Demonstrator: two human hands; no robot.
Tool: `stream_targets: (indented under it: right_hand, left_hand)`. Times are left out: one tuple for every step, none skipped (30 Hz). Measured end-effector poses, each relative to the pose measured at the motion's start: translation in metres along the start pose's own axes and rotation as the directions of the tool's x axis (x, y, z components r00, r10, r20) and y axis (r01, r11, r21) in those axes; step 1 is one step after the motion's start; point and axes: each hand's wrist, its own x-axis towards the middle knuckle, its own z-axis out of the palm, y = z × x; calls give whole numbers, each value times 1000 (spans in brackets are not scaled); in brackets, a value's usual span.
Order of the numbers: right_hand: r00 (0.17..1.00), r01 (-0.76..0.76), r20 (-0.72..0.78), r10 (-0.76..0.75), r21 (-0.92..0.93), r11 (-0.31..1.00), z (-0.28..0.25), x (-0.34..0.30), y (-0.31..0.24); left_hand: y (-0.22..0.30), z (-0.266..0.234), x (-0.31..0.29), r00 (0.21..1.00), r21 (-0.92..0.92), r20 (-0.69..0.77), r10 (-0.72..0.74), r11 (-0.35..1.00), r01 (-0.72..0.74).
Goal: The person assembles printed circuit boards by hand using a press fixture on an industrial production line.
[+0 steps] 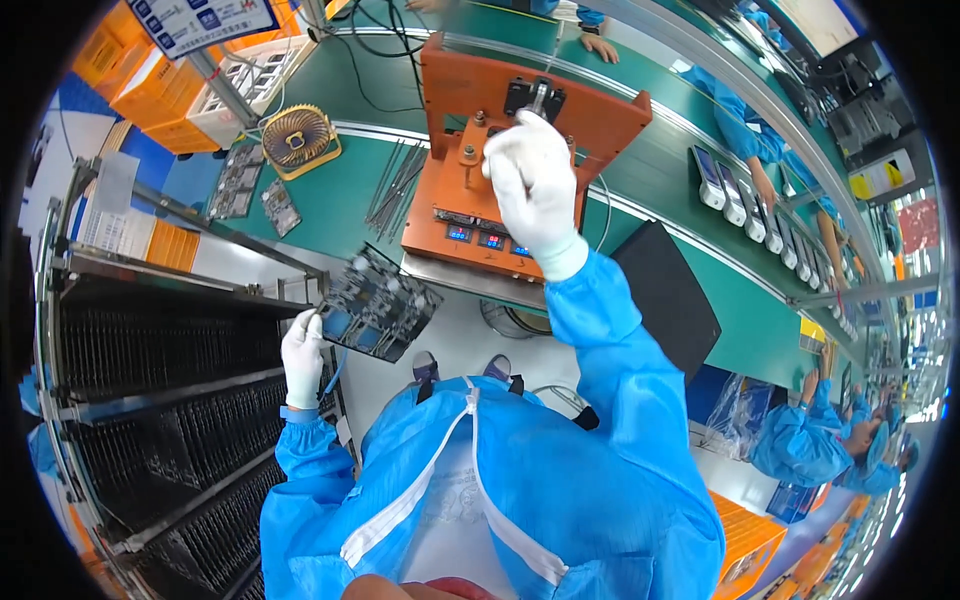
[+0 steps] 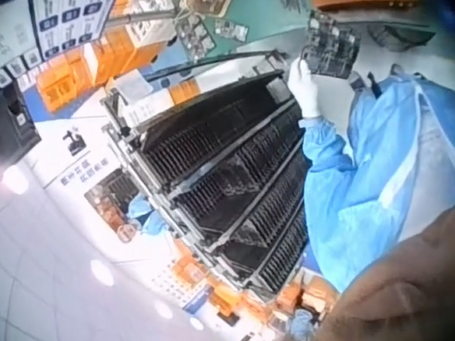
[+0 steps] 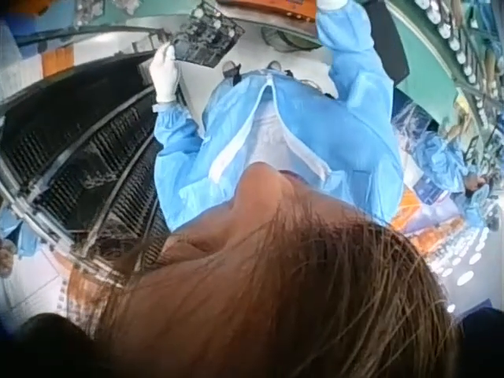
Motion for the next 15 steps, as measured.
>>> stream_targets:
  right_hand:
    - [995,103,15,-102,-111,988,3,-13,10]
    - [978,207,42,-202,-212,955,9,-24,18]
    - [958,286,109,-264,-330,900,9,-32,24]
    - [958,285,111,-264,-323,902,13,-33,17]
    - [969,245,123,-213,-406,880,15,-34,6]
    - [979,203,130,-159,-488,849,17,-35,-9]
    - [964,209,249,-88,-511,834,20,-33,-35]
    - [904,154,423,70,-473,868,21,-29,-65]
    - [876,229,482,-3,-410,883,29,-47,-78]
    - [790,214,613,-2,-273,938,39,-60,-92]
    - [756,211,655,10,-258,943,49,-89,-97]
    - [696,228,717,41,-274,934,58,-101,-100]
    - [687,267,722,82,-356,896,68,-119,-88]
    - [676,308,727,120,-427,850,77,-122,-85]
    - [715,319,693,93,-442,838,73,-122,-82]
  left_hand:
    - [6,-5,0,999,-18,6,-46,999,46]
    - [21,-3,-3,998,-22,-54,-33,999,32]
    - [17,-4,-4,997,-56,-63,-46,998,42]
    - [13,-7,-6,995,-91,-75,-59,994,52]
    - [20,-5,-8,995,-88,-81,-66,994,59]
    - [29,0,-12,993,-270,-48,-104,959,87]
    - [39,3,-16,990,-444,-26,-135,889,110]
    - [48,6,-17,989,-447,-39,-141,888,108]
    - [57,10,-17,985,-512,-22,-173,848,138]
    - [65,15,-16,978,-573,-3,-207,802,168]
    - [77,21,-13,969,-579,1,-246,790,201]
    - [86,25,-14,968,-579,7,-252,788,209]
    - [97,28,-15,977,-576,44,-208,794,195]
    - [106,31,-16,983,-575,76,-165,799,179]
    - [115,36,-17,993,-538,46,-107,835,114]
